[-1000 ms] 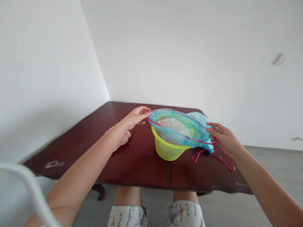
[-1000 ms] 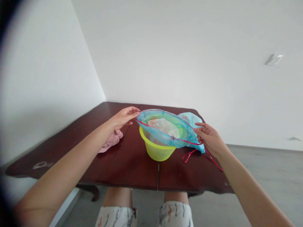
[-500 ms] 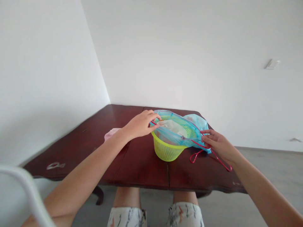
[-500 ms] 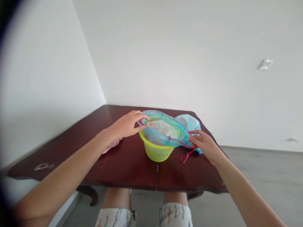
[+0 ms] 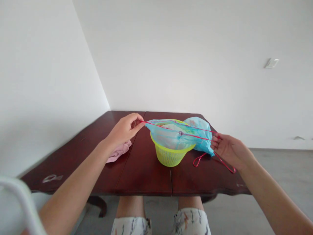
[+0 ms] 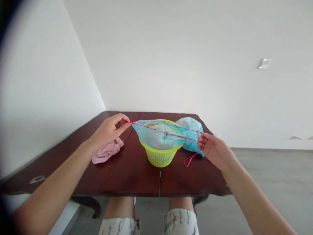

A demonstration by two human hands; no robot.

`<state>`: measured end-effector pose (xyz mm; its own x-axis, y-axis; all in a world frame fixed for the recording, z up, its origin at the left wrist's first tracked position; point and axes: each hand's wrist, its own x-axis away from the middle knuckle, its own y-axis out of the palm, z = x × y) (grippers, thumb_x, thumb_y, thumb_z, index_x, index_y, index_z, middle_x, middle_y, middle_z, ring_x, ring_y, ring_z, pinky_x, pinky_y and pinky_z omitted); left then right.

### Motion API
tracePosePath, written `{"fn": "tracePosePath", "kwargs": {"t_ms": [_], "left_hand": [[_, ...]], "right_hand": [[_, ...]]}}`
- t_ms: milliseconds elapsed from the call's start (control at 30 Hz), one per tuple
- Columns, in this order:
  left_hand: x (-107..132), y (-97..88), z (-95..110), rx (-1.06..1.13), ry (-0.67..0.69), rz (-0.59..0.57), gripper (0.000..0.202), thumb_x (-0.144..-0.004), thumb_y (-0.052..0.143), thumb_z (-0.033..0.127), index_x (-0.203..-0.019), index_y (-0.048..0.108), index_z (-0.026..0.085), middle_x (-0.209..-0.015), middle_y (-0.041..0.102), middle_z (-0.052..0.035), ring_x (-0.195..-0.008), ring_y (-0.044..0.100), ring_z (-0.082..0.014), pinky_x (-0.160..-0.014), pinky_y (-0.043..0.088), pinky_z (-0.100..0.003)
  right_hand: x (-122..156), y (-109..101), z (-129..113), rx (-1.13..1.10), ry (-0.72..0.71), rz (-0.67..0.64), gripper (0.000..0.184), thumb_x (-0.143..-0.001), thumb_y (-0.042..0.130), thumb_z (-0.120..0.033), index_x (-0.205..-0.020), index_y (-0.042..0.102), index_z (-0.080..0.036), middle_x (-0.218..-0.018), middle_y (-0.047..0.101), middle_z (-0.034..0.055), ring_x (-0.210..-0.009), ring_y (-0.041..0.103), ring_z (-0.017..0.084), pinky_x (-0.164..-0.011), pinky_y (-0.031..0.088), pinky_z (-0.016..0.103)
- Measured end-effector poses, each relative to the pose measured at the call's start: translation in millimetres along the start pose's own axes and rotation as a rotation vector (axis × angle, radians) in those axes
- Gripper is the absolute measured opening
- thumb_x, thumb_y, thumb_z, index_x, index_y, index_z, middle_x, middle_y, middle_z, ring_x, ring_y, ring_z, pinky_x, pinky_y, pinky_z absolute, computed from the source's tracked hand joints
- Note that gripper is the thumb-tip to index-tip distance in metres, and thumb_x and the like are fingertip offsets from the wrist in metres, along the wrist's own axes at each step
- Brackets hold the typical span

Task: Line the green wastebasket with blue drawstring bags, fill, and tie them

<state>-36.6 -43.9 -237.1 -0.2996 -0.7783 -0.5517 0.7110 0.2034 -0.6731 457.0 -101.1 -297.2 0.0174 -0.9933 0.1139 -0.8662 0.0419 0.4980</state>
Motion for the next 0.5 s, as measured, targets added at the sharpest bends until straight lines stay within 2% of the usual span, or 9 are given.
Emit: {"fn": "tracePosePath", "kwargs": {"t_ms": [67, 133, 200, 267, 333, 400, 433, 500], "left_hand": [[9.8, -5.7, -1.6, -0.051, -0.022, -0.04, 0.032, -0.113, 0.071, 0.056, -0.107, 0.076, 0.026, -0.086, 0.075, -0.0007, -0.072, 0.065, -0.0205, -0.067, 0.045, -0.033], [15.1, -7.0, -4.4, -0.063, -0.057, -0.03, 0.03, -0.113, 0.069, 0.056, -0.106, 0.073, 0.026, -0.084, 0.074, 0.0004, -0.071, 0.065, -0.0201, -0.066, 0.044, -0.033], [14.7, -4.2, -6.9, -0.027, -0.099, 0.05, 0.029, -0.111, 0.071, 0.054, -0.106, 0.071, 0.026, -0.085, 0.074, 0.0001, -0.072, 0.065, -0.0199, -0.067, 0.045, -0.032], [9.9, 1.3, -7.3, 0.128, -0.167, 0.133, 0.031, -0.107, 0.074, 0.056, -0.105, 0.07, 0.025, -0.085, 0.074, -0.001, -0.072, 0.064, -0.0196, -0.067, 0.046, -0.031], [2.8, 7.0, -4.3, 0.397, -0.261, 0.181, 0.038, -0.104, 0.075, 0.062, -0.105, 0.069, 0.024, -0.086, 0.074, -0.0019, -0.068, 0.062, -0.0179, -0.063, 0.046, -0.029], [-4.6, 10.5, 2.4, 0.636, -0.35, 0.168, 0.049, -0.1, 0.076, 0.071, -0.106, 0.07, 0.023, -0.089, 0.075, -0.0029, -0.064, 0.057, -0.0153, -0.058, 0.042, -0.027], [-8.3, 10.7, 6.9, 0.71, -0.384, 0.125, 0.055, -0.099, 0.075, 0.077, -0.107, 0.072, 0.023, -0.089, 0.075, -0.0035, -0.062, 0.055, -0.0143, -0.056, 0.039, -0.026], [-15.8, 8.0, 17.2, 0.766, -0.428, -0.044, 0.069, -0.097, 0.068, 0.09, -0.105, 0.077, 0.022, -0.087, 0.074, -0.005, -0.059, 0.05, -0.0144, -0.053, 0.034, -0.027]], "right_hand": [[-0.1, 3.8, -5.7, -0.116, -0.026, -0.027, 0.021, -0.079, 0.098, -0.024, -0.083, 0.078, -0.024, -0.086, 0.079, 0.0033, -0.077, 0.076, 0.017, -0.079, 0.074, 0.029], [-0.7, 11.7, -8.6, -0.166, -0.092, -0.045, 0.017, -0.083, 0.093, -0.025, -0.082, 0.076, -0.026, -0.091, 0.085, 0.0058, -0.084, 0.082, 0.021, -0.086, 0.077, 0.033], [-1.2, 23.4, -8.6, -0.164, -0.174, -0.047, 0.015, -0.087, 0.092, -0.027, -0.085, 0.078, -0.026, -0.098, 0.09, 0.0073, -0.092, 0.087, 0.022, -0.093, 0.077, 0.034], [-0.4, 38.1, -6.2, -0.133, -0.274, -0.026, 0.017, -0.087, 0.096, -0.03, -0.089, 0.079, -0.026, -0.098, 0.091, 0.0057, -0.095, 0.088, 0.022, -0.096, 0.077, 0.033], [2.6, 54.4, -2.5, -0.044, -0.376, 0.009, 0.025, -0.087, 0.101, -0.038, -0.091, 0.079, -0.028, -0.092, 0.089, 0.0024, -0.083, 0.086, 0.02, -0.083, 0.076, 0.03], [7.4, 70.7, 1.3, 0.128, -0.46, 0.037, 0.039, -0.09, 0.102, -0.053, -0.088, 0.072, -0.029, -0.089, 0.087, 0.0016, -0.064, 0.076, 0.017, -0.061, 0.067, 0.029], [9.9, 78.3, 3.0, 0.241, -0.498, 0.048, 0.046, -0.092, 0.1, -0.061, -0.087, 0.068, -0.029, -0.091, 0.086, 0.0027, -0.057, 0.071, 0.016, -0.053, 0.06, 0.029], [13.6, 91.4, 5.0, 0.489, -0.565, 0.062, 0.057, -0.094, 0.095, -0.076, -0.086, 0.063, -0.028, -0.094, 0.086, 0.0063, -0.053, 0.067, 0.017, -0.049, 0.053, 0.032]]}}
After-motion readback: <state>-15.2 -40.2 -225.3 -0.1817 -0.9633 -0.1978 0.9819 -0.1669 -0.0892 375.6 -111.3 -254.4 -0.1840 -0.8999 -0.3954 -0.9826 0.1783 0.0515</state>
